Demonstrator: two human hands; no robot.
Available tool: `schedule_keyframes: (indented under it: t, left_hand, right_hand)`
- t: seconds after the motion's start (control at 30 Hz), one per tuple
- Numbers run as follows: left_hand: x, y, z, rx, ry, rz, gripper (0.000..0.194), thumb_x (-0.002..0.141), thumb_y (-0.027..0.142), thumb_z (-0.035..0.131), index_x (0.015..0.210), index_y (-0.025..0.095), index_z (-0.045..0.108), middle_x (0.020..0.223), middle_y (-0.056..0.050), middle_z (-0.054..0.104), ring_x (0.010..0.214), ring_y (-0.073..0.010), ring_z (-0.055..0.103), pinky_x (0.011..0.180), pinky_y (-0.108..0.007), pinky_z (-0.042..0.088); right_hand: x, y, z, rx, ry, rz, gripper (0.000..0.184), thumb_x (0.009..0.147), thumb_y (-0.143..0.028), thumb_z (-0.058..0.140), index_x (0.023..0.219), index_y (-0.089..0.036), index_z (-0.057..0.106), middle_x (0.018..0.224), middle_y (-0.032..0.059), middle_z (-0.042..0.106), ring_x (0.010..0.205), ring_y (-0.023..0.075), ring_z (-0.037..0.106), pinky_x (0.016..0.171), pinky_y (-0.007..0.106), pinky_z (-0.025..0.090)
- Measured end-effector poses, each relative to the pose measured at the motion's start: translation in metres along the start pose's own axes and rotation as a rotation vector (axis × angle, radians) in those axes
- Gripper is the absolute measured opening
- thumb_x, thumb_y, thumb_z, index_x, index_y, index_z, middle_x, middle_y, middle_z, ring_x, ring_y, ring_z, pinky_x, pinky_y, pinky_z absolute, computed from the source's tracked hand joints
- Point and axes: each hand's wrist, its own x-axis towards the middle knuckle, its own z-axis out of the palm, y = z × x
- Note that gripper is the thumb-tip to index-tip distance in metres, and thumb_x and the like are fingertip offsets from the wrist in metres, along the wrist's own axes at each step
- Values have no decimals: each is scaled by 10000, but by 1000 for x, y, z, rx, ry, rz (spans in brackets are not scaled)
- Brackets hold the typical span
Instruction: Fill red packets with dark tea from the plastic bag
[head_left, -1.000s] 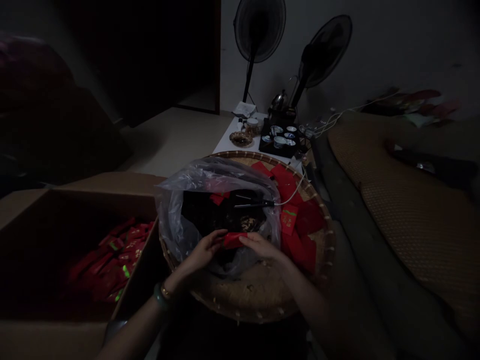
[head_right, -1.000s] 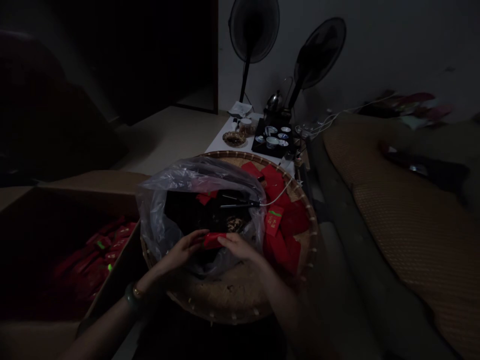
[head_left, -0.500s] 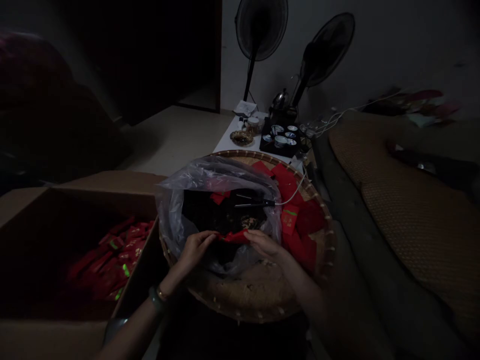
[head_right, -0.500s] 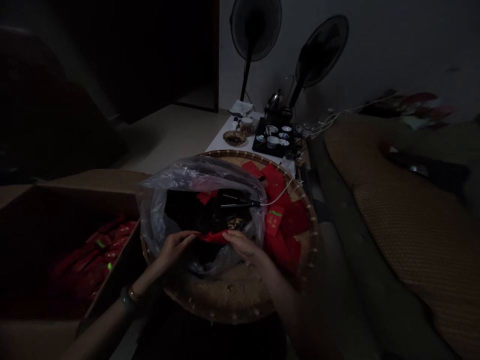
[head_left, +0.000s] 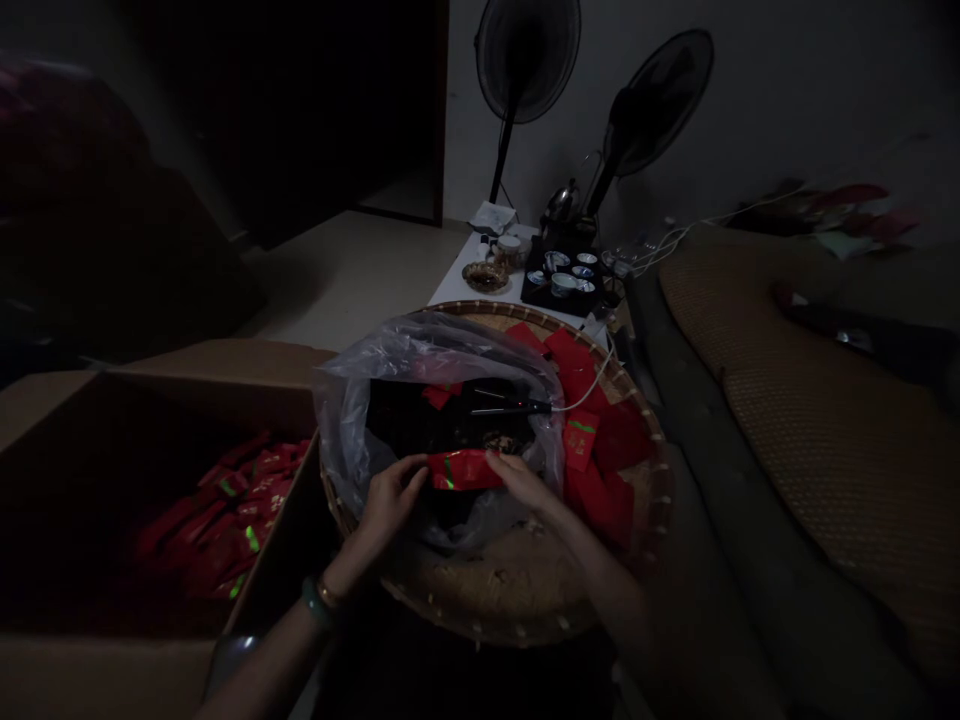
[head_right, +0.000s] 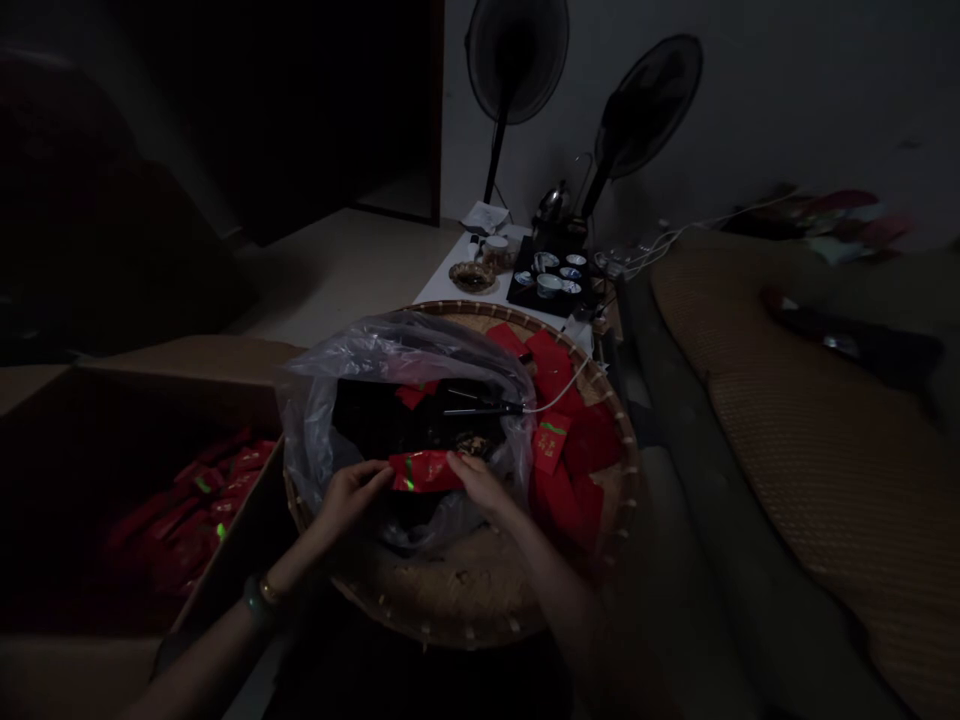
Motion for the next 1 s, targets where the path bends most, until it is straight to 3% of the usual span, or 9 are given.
schedule_keyframes:
  t: [0.1, 0.2, 0.27, 0.4, 0.6, 0.7, 0.83, 0.9, 1.0]
  left_hand:
    - [-5, 13, 2, 207, 155, 262, 384, 809, 319, 516, 1158, 160, 537, 1112, -93, 595, 998, -201, 555, 867, -347, 443]
    - [-11, 27, 6, 431, 69, 523, 461, 795, 243, 544, 1246, 195, 461, 1238, -90, 503, 1094, -220, 460, 920, -387, 407]
    - [-12, 31, 10, 565, -16, 599, 529, 758, 190, 572, 1270, 216, 441, 1280, -71, 472, 1082, -238, 430, 904, -397, 416]
    - [-9, 26, 12, 688, -24, 568, 584, 721, 111, 577, 1281, 193, 429, 1249, -61, 500, 1055, -245, 408, 892, -393, 427]
    - [-4, 19, 2, 668, 22, 595, 462, 787, 162, 533, 1242, 192, 463, 1180, -64, 547, 1037, -227, 450, 883, -379, 435]
    - [-1, 18, -1, 661, 76, 583, 433, 787, 157, 525, 1217, 184, 478, 1140, -68, 571, 1008, -215, 482, 867, -364, 442]
    - [0, 16, -4, 655, 126, 546, 465, 771, 158, 543, 1228, 175, 459, 1124, -62, 583, 1002, -202, 496, 862, -337, 443]
    - [0, 16, -5, 663, 146, 534, 464, 775, 166, 540, 1231, 178, 456, 1118, -58, 588, 1003, -198, 499, 860, -332, 441]
    - [0, 17, -5, 663, 153, 527, 440, 782, 171, 528, 1217, 182, 465, 1109, -65, 590, 995, -200, 509, 857, -339, 439]
  right_hand:
    - [3, -6, 5, -395, -54, -75, 381, 816, -476, 456, 891, -139, 616, 890, 52, 645, 851, 185, 564, 834, 347, 398]
    - [3, -13, 24, -747, -126, -141, 243, 821, -285, 448, 900, -126, 614, 918, 80, 635, 859, 192, 557, 783, 309, 400]
    - [5, -16, 39, -864, -157, -102, 224, 807, -216, 436, 897, -109, 612, 909, 100, 633, 822, 192, 562, 716, 283, 405]
    - [10, -18, 56, -855, -170, -22, 189, 792, -161, 430, 848, -98, 599, 807, 66, 619, 699, 142, 531, 579, 223, 371]
    - [12, -30, 45, -728, -269, -191, 221, 820, -263, 458, 750, -117, 609, 692, 0, 594, 632, 106, 499, 586, 216, 378]
    - [16, -37, 37, -601, -189, -295, 287, 838, -321, 439, 749, -133, 637, 747, 20, 637, 711, 130, 564, 689, 251, 427]
    - [40, -30, 26, -412, 47, -289, 281, 859, -297, 387, 909, -143, 617, 867, 59, 638, 766, 142, 601, 658, 266, 479]
    - [56, -21, 24, -531, 104, -334, 260, 804, -184, 460, 1031, -164, 586, 986, 66, 613, 807, 137, 593, 713, 280, 482]
    - [78, -8, 26, -818, 26, -428, 474, 726, -78, 533, 1188, -181, 511, 1192, 99, 506, 993, 167, 536, 884, 322, 421]
